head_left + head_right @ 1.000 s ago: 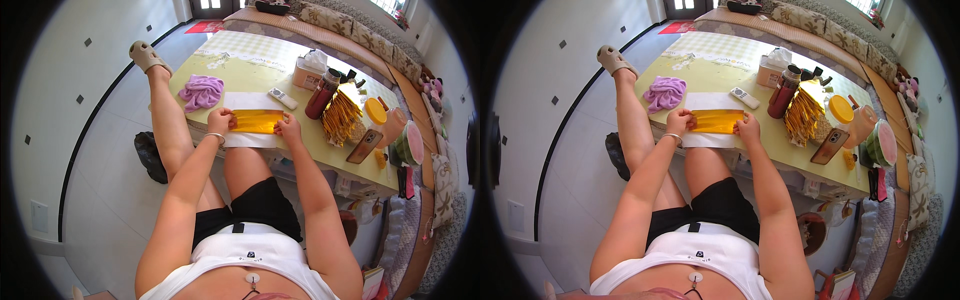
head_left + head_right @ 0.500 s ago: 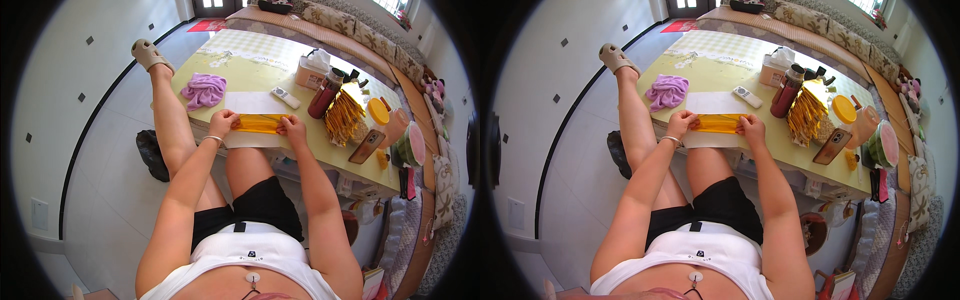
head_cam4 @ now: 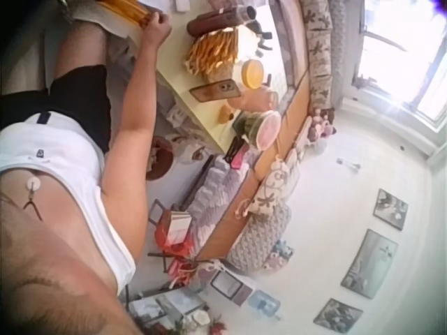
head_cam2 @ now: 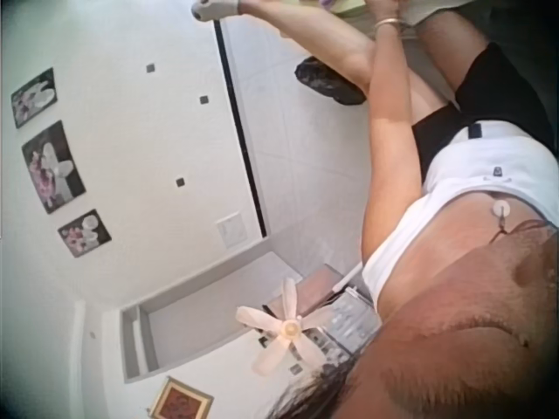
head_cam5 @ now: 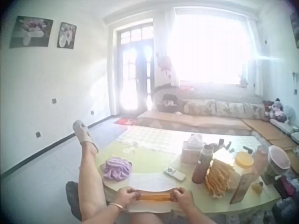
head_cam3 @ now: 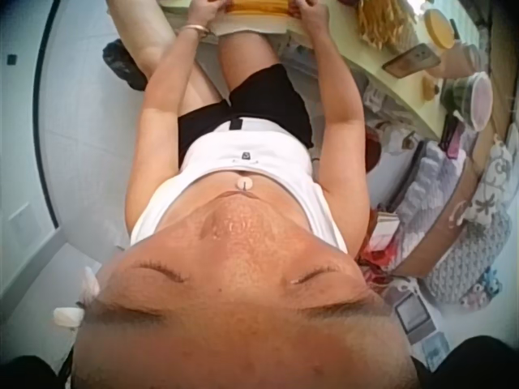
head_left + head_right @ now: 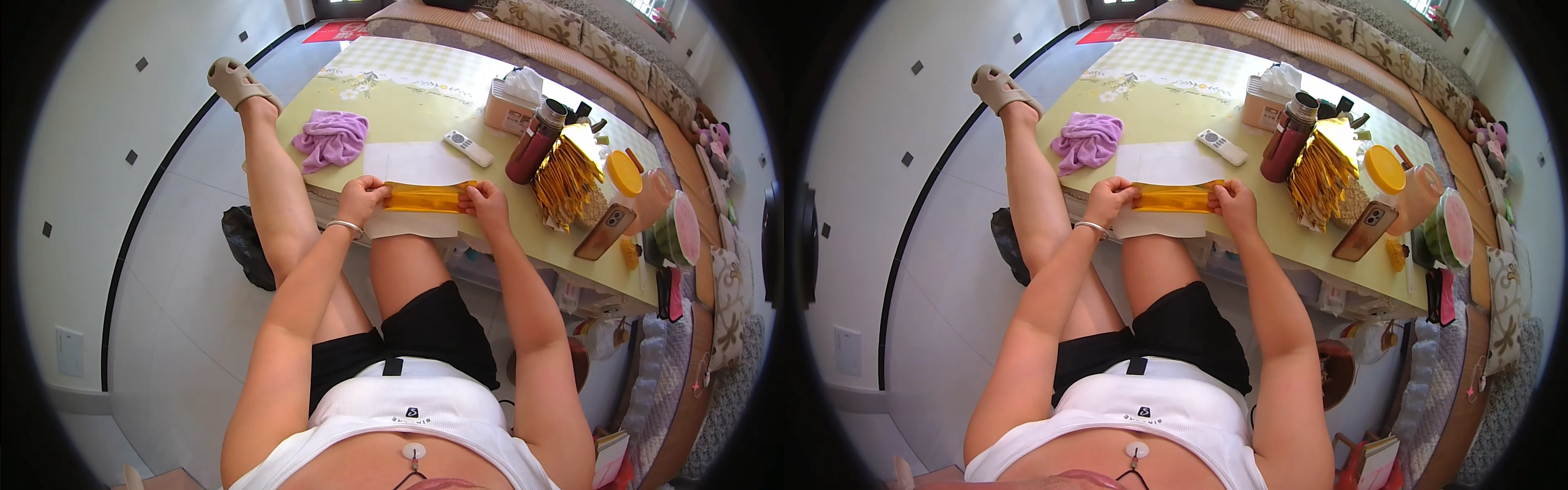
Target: The person sits on the floor and folds a yellow sheet of paper on top of a white sheet. They repeatedly fold the yellow paper into smaller sections, pressing down on the creases to flatten them. The person occasionally lifts the paper to inspect the folds before continuing.
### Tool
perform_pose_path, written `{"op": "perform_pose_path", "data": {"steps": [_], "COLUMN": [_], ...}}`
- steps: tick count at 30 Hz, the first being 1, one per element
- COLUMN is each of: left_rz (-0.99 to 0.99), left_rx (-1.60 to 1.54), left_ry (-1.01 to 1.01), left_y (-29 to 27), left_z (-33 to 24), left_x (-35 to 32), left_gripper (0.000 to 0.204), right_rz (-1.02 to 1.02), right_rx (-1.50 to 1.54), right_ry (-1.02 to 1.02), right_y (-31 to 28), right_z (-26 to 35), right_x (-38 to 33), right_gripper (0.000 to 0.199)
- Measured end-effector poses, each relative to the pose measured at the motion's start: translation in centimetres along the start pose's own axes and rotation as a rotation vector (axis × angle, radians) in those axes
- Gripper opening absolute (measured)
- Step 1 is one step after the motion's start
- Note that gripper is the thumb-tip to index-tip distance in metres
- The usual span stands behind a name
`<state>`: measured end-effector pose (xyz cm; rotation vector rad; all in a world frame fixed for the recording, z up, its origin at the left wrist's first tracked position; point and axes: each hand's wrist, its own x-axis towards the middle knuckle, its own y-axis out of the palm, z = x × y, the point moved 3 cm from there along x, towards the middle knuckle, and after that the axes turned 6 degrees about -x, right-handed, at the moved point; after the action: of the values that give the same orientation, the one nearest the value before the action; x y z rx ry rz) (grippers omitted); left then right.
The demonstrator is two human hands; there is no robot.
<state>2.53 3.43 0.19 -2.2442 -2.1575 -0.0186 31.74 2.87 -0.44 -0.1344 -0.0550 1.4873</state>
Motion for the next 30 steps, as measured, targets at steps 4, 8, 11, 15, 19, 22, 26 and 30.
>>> {"op": "perform_pose_path", "data": {"steps": [4, 8, 11, 15, 19, 22, 26, 30], "left_rz": [0.048, 0.011, -0.021, -0.039, -0.048, -0.023, -0.041, -0.041], "left_rx": [0.044, 0.224, 0.433, 0.57, 0.642, 0.67, 0.727, 0.716], "left_ry": [0.009, 0.018, 0.102, 0.163, 0.228, 0.238, 0.208, 0.032], "left_y": [0.1, 0.6, 0.4, 0.6, 0.9, 0.8, 1.0, 1.0], "left_z": [0.1, -1.1, -0.6, 0.2, 0.0, -0.5, -1.1, -1.6], "left_x": [0.0, -0.8, -0.6, -0.1, -0.3, -0.4, -0.7, -0.1], "left_gripper": [0.008, 0.012, 0.02, 0.024, 0.019, 0.019, 0.021, 0.022], "right_rz": [0.013, 0.013, -0.048, -0.032, -0.005, -0.018, -0.036, -0.027], "right_rx": [-0.053, -0.066, -0.415, -0.547, -0.592, -0.718, -0.868, -0.842], "right_ry": [-0.053, -0.022, -0.053, -0.055, -0.043, -0.055, -0.07, -0.084], "right_y": [-0.5, -0.6, -0.8, -1.3, -1.9, -2.0, -1.3, -1.4], "right_z": [-0.6, -0.5, 1.4, 1.3, 0.4, 0.5, 1.7, 1.9], "right_x": [0.1, -0.1, -1.2, -1.4, -0.9, -0.8, -1.6, -2.0], "right_gripper": [0.013, 0.015, 0.019, 0.022, 0.023, 0.025, 0.025, 0.023]}}
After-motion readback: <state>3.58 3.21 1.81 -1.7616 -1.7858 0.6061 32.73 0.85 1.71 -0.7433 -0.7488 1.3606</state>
